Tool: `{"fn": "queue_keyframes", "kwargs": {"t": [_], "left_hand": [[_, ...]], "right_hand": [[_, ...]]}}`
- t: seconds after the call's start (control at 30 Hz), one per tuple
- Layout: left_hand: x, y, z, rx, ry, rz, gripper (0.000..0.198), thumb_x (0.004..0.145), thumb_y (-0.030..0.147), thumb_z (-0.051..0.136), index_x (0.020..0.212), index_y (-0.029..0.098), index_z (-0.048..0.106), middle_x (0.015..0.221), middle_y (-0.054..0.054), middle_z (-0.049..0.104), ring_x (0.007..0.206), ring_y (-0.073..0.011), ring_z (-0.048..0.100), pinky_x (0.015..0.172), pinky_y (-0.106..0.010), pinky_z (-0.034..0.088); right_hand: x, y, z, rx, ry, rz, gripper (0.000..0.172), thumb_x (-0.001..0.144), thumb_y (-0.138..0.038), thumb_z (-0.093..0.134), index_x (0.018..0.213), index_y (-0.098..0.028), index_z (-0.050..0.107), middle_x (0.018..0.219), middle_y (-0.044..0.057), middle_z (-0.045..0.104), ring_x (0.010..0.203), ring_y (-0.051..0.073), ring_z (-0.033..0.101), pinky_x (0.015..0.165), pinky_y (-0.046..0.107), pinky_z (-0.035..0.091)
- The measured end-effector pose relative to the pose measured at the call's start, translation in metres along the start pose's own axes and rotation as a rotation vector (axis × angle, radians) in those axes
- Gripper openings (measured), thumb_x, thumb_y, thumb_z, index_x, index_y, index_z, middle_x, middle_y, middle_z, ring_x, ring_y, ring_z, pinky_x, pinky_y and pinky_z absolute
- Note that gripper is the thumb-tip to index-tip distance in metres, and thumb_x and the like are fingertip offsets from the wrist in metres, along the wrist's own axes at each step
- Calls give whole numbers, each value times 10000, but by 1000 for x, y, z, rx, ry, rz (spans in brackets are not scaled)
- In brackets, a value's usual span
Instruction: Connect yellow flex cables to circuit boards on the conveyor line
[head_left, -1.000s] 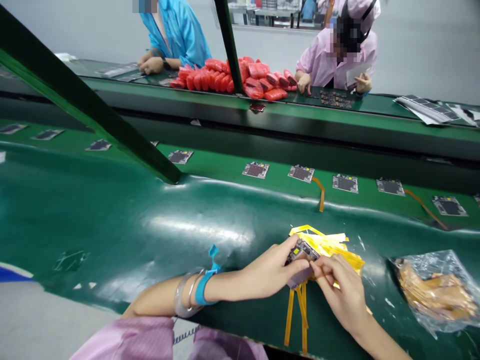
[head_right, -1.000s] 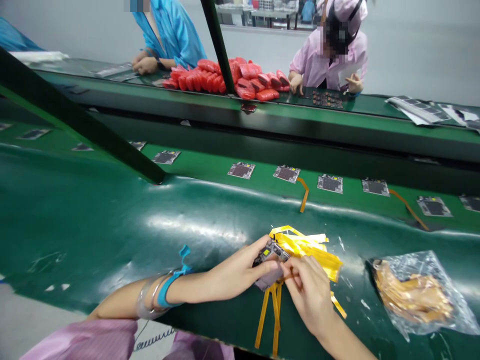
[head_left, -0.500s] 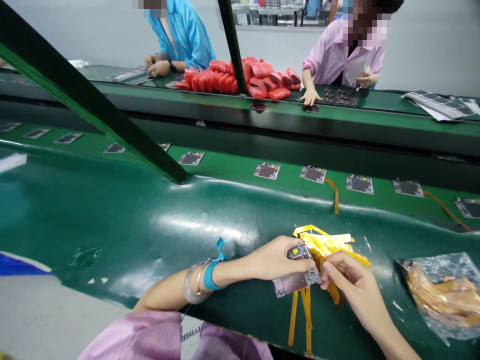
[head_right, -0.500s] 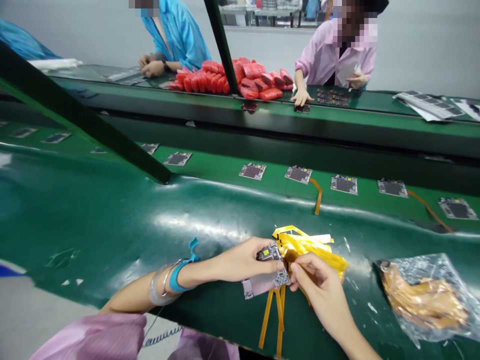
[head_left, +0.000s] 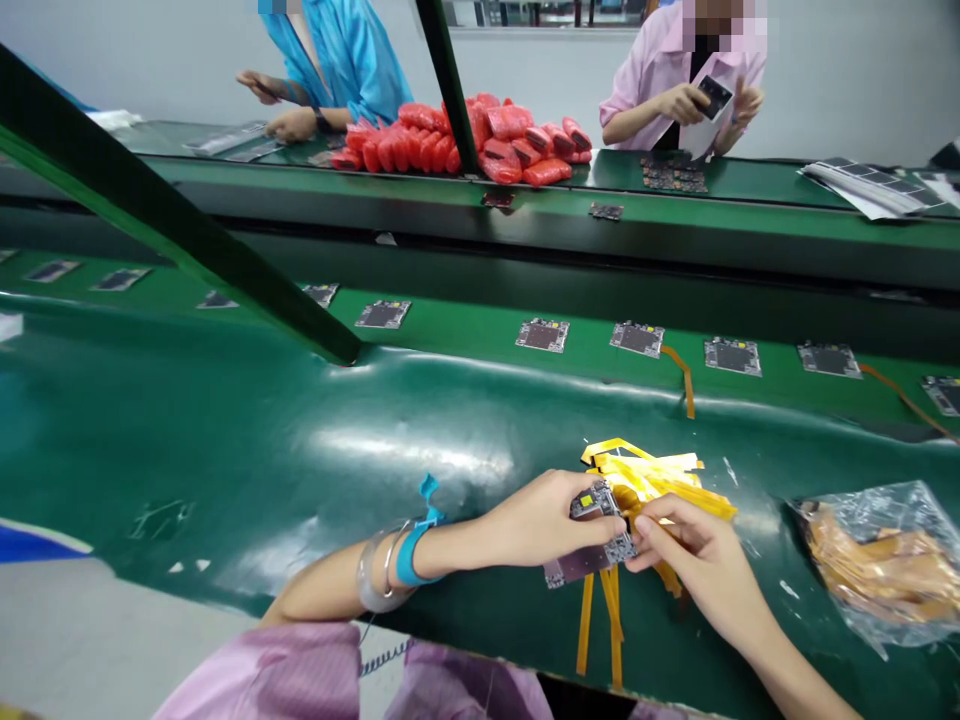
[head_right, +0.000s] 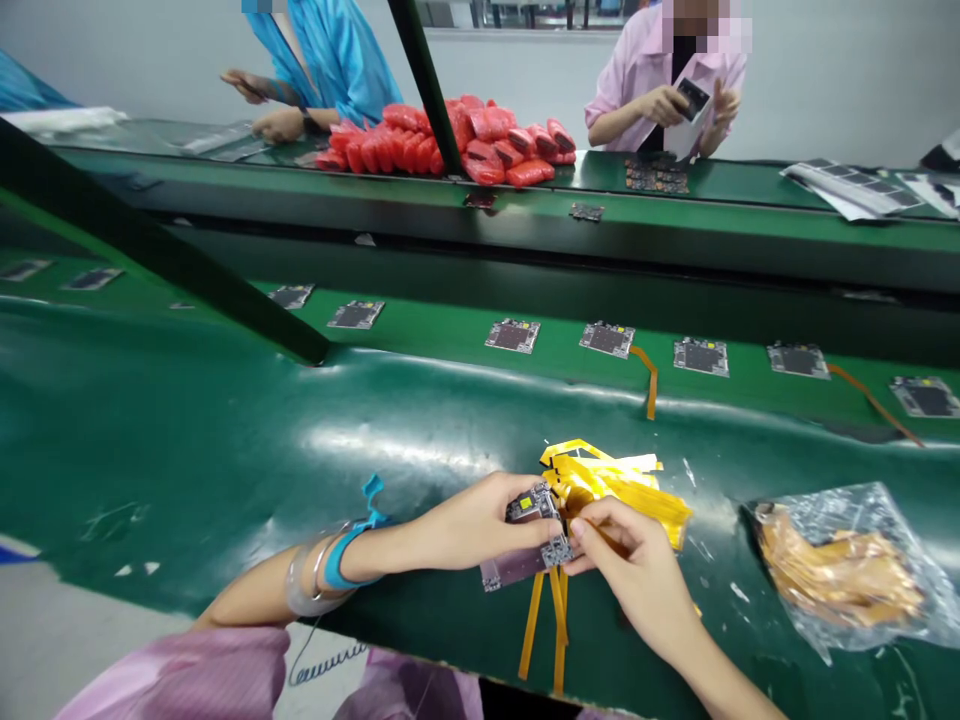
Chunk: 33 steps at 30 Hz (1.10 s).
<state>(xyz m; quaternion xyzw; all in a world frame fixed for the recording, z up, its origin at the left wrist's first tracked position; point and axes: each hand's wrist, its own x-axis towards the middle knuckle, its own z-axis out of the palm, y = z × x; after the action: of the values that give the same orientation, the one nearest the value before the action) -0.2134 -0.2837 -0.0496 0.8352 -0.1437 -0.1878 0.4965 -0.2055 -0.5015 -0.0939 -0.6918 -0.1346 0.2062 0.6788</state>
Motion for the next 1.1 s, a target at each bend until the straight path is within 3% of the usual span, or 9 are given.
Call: {"fn": "queue_keyframes", "kwargs": {"t": [0.37,0.57,0.73,1.1], "left_hand": [[1,-1,-1,-20,9,13,208,891,354,593,816,165,548,715,58,493,652,-84,406,557,-188,326],[0,0,0,65,-15,-42,225,872,375,593,802,162,564,697,48,508,666,-100,438,551,-198,319],[0,2,0,62,-56,-55,175,811,303,618,906,158,647,759,29,596,689,-112,492,579,-202,354],[3,-4,0,34,-58,-57,202,815,348,633,811,150,594,699,46,511,650,-99,430,531,-186,316]], "right_hand": [[-1,2,0,-34,22,33,334,873,-508,719,826,-179,689,772,15,684,701,208,757,680,263,634],[-2,1,-1,-37,-63,53,292,901,-470,704,853,-184,668,804,12,703,737,193,747,724,274,634],[-1,3,-3,-13,-163,90,288,923,-457,686,860,-176,673,787,10,696,770,193,730,740,323,656],[1,8,1,13,-87,129,391,851,-552,736,818,-169,664,760,16,685,741,191,724,716,320,658]]}}
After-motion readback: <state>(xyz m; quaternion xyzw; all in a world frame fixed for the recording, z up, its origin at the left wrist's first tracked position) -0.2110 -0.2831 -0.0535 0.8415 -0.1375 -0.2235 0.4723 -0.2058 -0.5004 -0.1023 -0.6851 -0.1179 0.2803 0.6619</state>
